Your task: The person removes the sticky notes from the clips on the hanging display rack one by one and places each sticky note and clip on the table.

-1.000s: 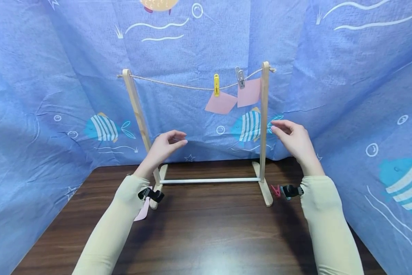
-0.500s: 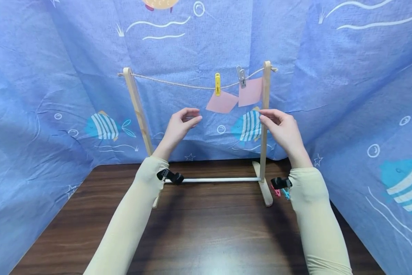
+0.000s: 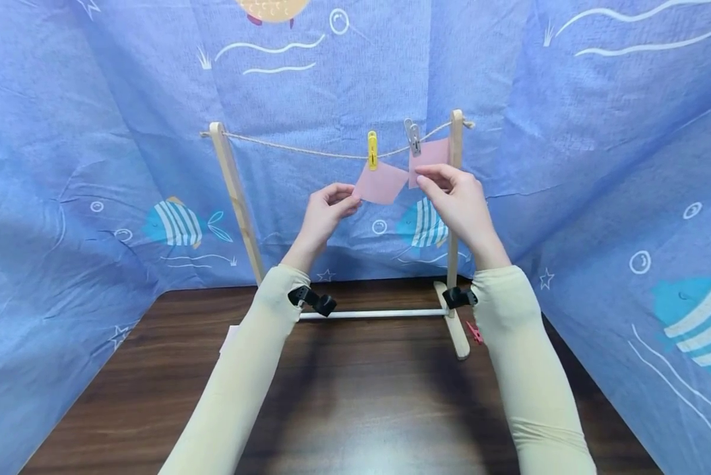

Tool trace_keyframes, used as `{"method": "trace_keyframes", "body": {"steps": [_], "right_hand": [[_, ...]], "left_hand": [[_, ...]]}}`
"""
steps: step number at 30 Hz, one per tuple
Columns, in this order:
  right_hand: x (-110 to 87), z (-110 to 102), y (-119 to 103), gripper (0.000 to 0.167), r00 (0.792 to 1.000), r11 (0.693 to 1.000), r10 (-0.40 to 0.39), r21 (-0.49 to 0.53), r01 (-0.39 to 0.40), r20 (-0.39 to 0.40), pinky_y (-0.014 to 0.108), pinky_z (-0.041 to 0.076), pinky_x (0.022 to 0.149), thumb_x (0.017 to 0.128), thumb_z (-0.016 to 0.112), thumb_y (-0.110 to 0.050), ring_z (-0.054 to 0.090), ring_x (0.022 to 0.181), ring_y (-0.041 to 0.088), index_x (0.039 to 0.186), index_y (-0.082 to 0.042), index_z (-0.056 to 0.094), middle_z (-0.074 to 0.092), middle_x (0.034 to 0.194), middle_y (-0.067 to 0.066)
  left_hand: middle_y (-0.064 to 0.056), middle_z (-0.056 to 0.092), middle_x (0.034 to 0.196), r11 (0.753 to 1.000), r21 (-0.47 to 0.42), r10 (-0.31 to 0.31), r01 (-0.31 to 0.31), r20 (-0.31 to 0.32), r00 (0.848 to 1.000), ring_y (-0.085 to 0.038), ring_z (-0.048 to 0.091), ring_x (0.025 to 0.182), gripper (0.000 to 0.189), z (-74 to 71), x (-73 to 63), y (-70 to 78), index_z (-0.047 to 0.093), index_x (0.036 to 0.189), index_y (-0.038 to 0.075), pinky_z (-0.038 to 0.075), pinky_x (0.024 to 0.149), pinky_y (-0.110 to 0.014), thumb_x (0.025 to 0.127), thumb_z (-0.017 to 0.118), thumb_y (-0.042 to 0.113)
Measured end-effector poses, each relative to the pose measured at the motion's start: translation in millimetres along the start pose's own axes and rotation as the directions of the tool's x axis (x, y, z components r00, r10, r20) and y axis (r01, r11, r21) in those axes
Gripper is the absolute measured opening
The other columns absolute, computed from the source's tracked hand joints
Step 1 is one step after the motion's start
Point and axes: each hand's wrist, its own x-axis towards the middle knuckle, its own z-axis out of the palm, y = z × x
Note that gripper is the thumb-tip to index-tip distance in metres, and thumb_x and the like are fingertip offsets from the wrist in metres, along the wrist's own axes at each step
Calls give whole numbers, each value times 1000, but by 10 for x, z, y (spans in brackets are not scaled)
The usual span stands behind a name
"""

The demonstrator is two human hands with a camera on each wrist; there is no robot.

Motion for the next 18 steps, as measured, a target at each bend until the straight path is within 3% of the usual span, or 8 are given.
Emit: {"method": "trace_keyframes", "body": {"steps": [4, 8, 14, 18], "right_hand": [[76, 73, -112, 34, 999, 999, -49, -24, 48, -15, 18, 49, 80, 102, 63, -30, 65, 96, 3, 127, -8, 70, 72, 117, 9], [145, 145, -239, 35, 997, 997, -72, -23, 71, -41, 20, 48, 81, 101, 63, -31, 66, 98, 6, 127, -9, 70, 71, 120, 9], [230, 211, -402, 37, 997, 998, -51, 44, 54, -54, 22, 51, 91, 100, 65, -30, 64, 113, 10, 131, -10, 67, 68, 128, 8], [286, 246, -484, 40, 998, 998, -41, 49, 43, -40, 26, 50, 98, 100, 65, -28, 63, 120, 15, 135, -8, 64, 65, 133, 9]], "left_hand": [[-16, 72, 96, 1000, -5, 5, -5, -23, 1000, -26, 71, 90, 15, -7, -1, 4, 69, 106, -7, 58, 80, -28, 93, 70, 0], [-18, 71, 98, 1000, 6, 14, -14, -28, 1000, -31, 69, 91, 18, -44, -14, 20, 69, 108, -8, 58, 82, -31, 93, 70, 2], [-17, 71, 98, 999, 44, 21, -20, -28, 999, -42, 66, 97, 20, -80, -29, 27, 69, 109, -7, 58, 84, -34, 95, 71, 7], [-17, 71, 98, 999, 45, 26, -25, -25, 999, -39, 67, 96, 20, -91, -30, 45, 69, 108, -7, 58, 83, -30, 95, 71, 7]]}}
